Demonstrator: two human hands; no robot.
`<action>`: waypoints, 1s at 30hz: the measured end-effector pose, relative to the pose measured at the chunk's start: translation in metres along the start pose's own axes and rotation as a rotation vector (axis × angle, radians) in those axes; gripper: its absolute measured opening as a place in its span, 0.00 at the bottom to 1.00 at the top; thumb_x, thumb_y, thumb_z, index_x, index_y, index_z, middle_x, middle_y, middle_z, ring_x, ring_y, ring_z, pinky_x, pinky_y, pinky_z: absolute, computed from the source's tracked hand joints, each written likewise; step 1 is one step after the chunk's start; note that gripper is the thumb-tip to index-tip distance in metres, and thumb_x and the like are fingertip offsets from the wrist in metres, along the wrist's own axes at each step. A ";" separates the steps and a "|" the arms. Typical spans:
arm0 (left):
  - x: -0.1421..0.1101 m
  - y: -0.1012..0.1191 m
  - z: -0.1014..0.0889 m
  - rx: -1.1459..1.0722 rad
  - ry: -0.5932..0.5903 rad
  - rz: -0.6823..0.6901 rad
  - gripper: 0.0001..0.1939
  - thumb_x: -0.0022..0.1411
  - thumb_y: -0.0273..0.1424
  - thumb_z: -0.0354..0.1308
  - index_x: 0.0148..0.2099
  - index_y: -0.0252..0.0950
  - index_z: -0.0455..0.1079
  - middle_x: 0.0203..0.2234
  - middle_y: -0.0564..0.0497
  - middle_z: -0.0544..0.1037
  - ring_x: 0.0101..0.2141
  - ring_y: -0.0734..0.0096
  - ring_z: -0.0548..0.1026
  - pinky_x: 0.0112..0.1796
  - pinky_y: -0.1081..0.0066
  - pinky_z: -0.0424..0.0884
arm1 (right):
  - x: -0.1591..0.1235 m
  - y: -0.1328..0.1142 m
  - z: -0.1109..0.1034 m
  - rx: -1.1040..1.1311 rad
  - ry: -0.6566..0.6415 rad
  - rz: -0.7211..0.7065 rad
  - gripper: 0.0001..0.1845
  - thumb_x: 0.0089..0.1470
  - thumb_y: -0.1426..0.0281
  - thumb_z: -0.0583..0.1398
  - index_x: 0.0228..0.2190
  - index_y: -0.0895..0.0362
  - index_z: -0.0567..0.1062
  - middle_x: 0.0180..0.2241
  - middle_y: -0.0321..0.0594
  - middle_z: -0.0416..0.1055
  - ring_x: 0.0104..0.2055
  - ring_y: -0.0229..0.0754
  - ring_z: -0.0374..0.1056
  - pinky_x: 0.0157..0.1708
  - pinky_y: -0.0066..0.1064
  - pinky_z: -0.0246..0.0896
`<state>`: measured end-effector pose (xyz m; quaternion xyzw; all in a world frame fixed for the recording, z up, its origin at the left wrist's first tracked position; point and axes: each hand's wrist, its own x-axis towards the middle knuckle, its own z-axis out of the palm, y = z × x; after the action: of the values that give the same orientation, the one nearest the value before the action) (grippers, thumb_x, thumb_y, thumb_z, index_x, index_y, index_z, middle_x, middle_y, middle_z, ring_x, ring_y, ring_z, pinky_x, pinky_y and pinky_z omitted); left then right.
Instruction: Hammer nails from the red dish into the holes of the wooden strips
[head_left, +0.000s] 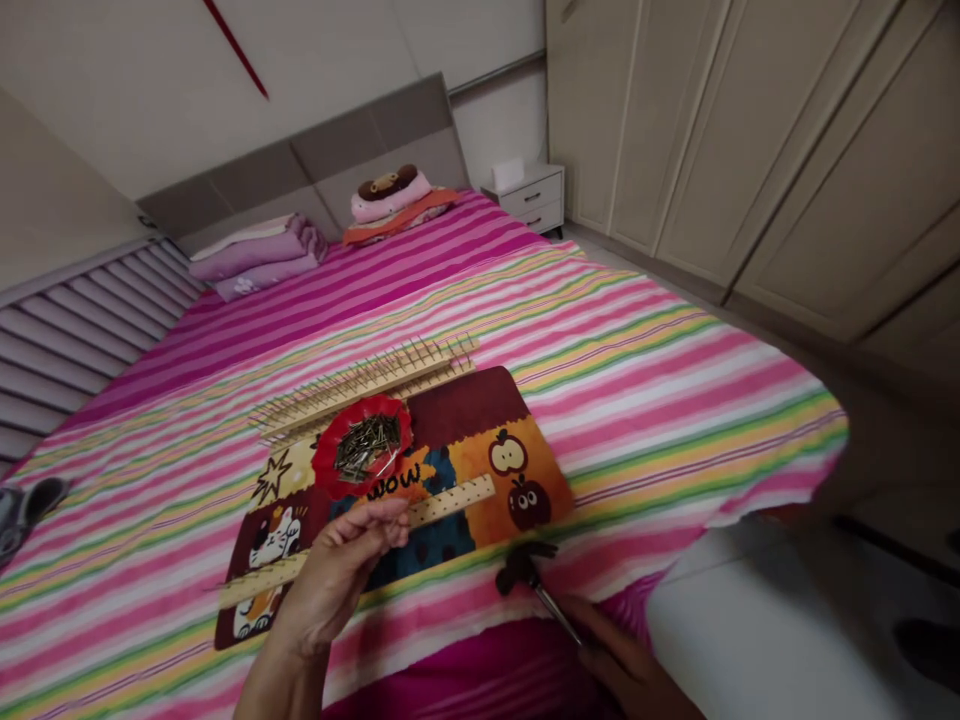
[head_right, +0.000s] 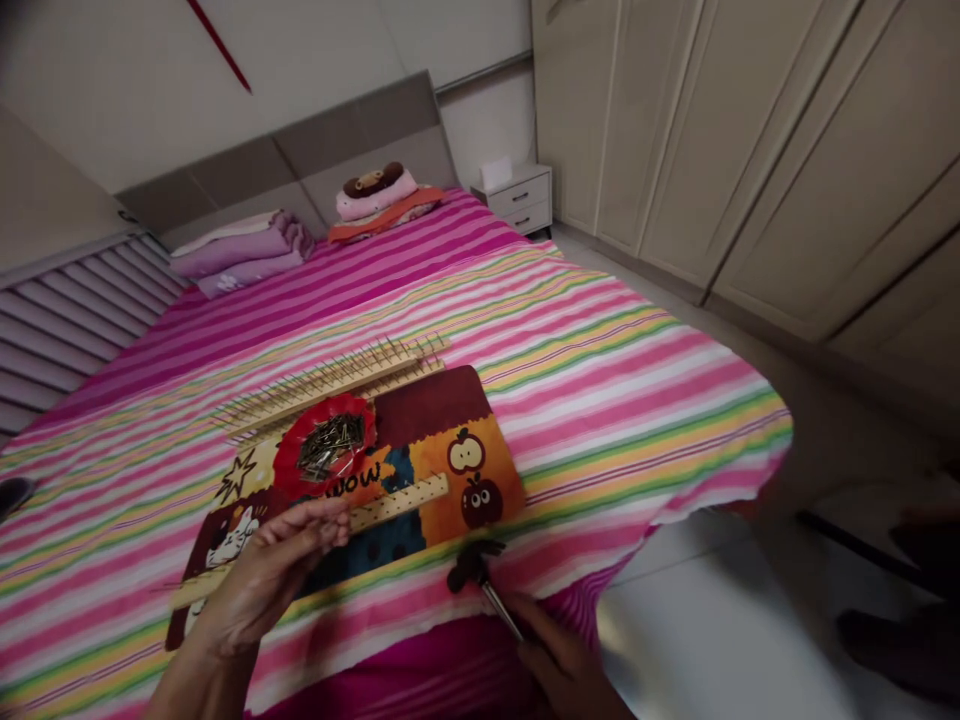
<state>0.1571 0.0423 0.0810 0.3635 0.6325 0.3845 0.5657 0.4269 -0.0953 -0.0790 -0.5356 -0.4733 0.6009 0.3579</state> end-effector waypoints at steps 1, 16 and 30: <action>-0.003 -0.004 0.006 -0.010 -0.006 -0.011 0.20 0.32 0.34 0.71 0.32 0.34 0.78 0.25 0.48 0.79 0.27 0.71 0.75 0.33 0.71 0.72 | 0.000 0.001 0.001 0.022 -0.014 0.011 0.25 0.55 0.62 0.55 0.54 0.52 0.70 0.56 0.41 0.67 0.59 0.49 0.60 0.60 0.42 0.50; 0.025 -0.059 0.091 0.020 0.128 0.251 0.20 0.38 0.42 0.67 0.31 0.33 0.71 0.22 0.51 0.77 0.25 0.71 0.75 0.30 0.69 0.73 | -0.004 -0.006 0.002 0.133 -0.036 0.021 0.26 0.54 0.70 0.54 0.55 0.50 0.68 0.57 0.37 0.66 0.60 0.47 0.59 0.59 0.44 0.50; 0.027 -0.073 0.105 0.329 0.290 0.382 0.11 0.49 0.40 0.59 0.31 0.37 0.73 0.28 0.52 0.78 0.33 0.70 0.75 0.39 0.70 0.70 | -0.003 -0.008 -0.002 0.099 -0.064 -0.034 0.26 0.55 0.71 0.54 0.55 0.48 0.67 0.57 0.37 0.66 0.59 0.47 0.59 0.60 0.43 0.49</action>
<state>0.2576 0.0424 -0.0026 0.5043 0.6807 0.4240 0.3203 0.4291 -0.0957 -0.0703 -0.4896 -0.4634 0.6341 0.3788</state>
